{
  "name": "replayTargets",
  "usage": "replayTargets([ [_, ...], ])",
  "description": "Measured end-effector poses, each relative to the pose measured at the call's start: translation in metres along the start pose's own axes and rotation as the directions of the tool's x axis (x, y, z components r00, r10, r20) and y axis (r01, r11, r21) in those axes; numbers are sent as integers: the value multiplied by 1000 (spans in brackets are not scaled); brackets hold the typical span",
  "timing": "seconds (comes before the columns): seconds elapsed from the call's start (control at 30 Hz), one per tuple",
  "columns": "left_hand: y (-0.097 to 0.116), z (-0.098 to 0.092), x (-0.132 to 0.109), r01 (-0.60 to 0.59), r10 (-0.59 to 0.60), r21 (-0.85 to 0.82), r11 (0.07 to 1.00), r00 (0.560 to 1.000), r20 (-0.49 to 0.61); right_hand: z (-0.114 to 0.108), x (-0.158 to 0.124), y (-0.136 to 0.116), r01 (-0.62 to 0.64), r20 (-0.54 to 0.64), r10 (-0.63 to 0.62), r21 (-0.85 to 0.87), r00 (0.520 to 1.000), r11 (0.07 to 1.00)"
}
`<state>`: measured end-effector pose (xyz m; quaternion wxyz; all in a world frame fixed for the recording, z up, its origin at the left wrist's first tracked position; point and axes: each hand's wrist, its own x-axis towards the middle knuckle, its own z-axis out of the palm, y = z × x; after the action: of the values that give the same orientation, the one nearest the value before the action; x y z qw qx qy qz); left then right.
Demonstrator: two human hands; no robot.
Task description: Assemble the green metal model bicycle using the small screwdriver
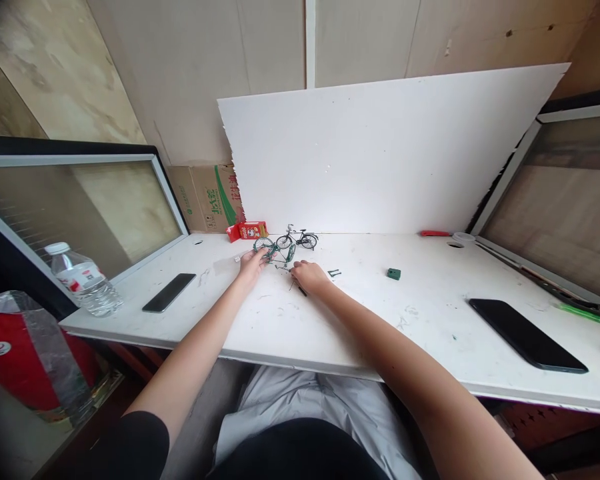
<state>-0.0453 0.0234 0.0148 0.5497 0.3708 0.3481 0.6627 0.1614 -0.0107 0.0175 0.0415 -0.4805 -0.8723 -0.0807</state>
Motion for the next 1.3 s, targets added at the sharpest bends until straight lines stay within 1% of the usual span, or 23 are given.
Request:
replayTargets([
  [0.27, 1, 1, -1, 17, -17, -35, 999, 1000, 7, 0, -3, -1, -53, -23, 54, 50, 998, 997],
  [0.4, 0, 0, 2, 11, -13, -59, 998, 1000, -20, 0, -11, -3, -85, -78, 93, 102, 993, 991],
  [0.47, -1, -1, 4, 8, -10, -67, 998, 999, -35, 0, -16, -3, -47, -115, 63, 135, 991, 990],
  [0.63, -3, -1, 9, 7, -13, -74, 997, 997, -81, 7, -20, 5, 123, -181, -83, 222, 980, 967],
  [0.7, -3, -1, 11, 8, -16, -72, 997, 993, -113, 11, -19, 9, 145, -227, -83, 273, 970, 951],
  [0.77, -3, -1, 14, 9, -19, -67, 998, 988, -155, 14, -20, 12, 102, -270, -12, 321, 963, 942],
  [0.83, -2, -3, 15, 10, -21, -58, 998, 981, -194, 13, -23, 12, 54, -281, 57, 372, 958, 927],
  [0.9, -1, -4, 16, 9, -20, -48, 999, 975, -221, 10, -28, 10, 30, -251, 84, 420, 964, 907],
  [1.0, 0, -6, 18, 5, -15, -42, 999, 971, -239, 7, -33, 7, -15, -159, 101, 470, 982, 883],
  [1.07, 0, -7, 20, 4, -14, -42, 999, 969, -246, 8, -33, 8, -47, -128, 121, 471, 984, 881],
  [1.1, -1, -8, 21, 6, -15, -39, 999, 968, -249, 10, -32, 8, -51, -135, 127, 461, 983, 886],
  [1.23, -5, -11, 24, 19, -19, -2, 1000, 964, -264, 18, -27, 9, -3, -225, 96, 380, 970, 925],
  [1.3, -6, -12, 24, 25, -19, 20, 999, 964, -266, 19, -25, 4, -3, -236, 93, 355, 967, 935],
])
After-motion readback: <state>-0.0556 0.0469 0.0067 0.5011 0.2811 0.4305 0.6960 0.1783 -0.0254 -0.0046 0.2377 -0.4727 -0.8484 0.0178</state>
